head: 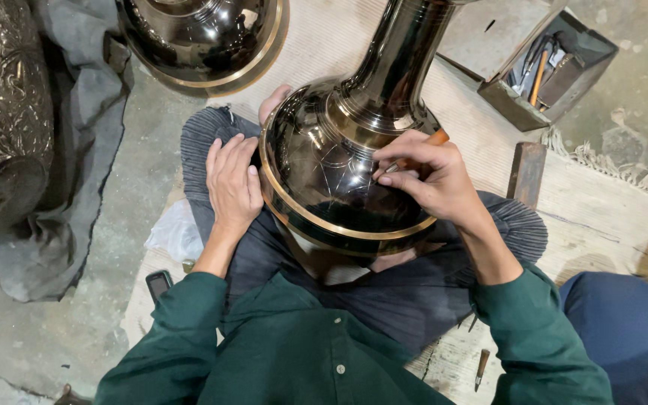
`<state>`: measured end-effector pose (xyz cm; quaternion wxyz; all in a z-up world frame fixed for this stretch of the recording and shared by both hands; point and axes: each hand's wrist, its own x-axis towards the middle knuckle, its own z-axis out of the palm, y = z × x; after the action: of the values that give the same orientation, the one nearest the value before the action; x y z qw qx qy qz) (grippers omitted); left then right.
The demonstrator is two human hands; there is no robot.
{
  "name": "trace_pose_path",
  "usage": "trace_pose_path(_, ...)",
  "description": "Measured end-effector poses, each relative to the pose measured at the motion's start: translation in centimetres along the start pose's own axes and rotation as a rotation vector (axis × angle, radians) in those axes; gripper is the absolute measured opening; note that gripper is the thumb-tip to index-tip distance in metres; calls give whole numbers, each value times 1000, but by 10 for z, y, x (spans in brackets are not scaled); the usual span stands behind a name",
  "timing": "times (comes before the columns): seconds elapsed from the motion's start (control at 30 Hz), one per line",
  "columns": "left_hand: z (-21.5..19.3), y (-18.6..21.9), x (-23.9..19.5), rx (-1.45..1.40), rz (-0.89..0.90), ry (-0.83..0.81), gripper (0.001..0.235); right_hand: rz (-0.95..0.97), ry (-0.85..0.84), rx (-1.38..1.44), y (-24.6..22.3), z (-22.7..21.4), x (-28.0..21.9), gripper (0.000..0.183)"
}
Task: The person sits cross-legged on the floor and uses a small hand tool to engrave fine lines and patterns onto the surface of a polished metal vessel. The person rotates the vessel to access different areas and continues carving along the rim and body.
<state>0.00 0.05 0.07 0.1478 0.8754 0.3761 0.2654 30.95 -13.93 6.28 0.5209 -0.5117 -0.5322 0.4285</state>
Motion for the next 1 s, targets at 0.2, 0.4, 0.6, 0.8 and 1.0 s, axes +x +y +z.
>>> trace_pose_path(0.2,0,0,0,6,-12,-2,38,-2,-26,28,1,0,7,14)
trace_pose_path(0.4,0,-1,1,12,6,-3,38,-32,-18,-11,2,0,8,13)
trace_pose_path(0.6,-2,1,1,20,6,-6,37,-61,-27,37,3,0,6,22)
trace_pose_path(0.8,-2,2,1,16,-6,-8,38,24,41,30,7,4,4,30)
trace_pose_path(1.0,-2,2,1,23,8,-6,37,-62,22,-33,7,2,2,36)
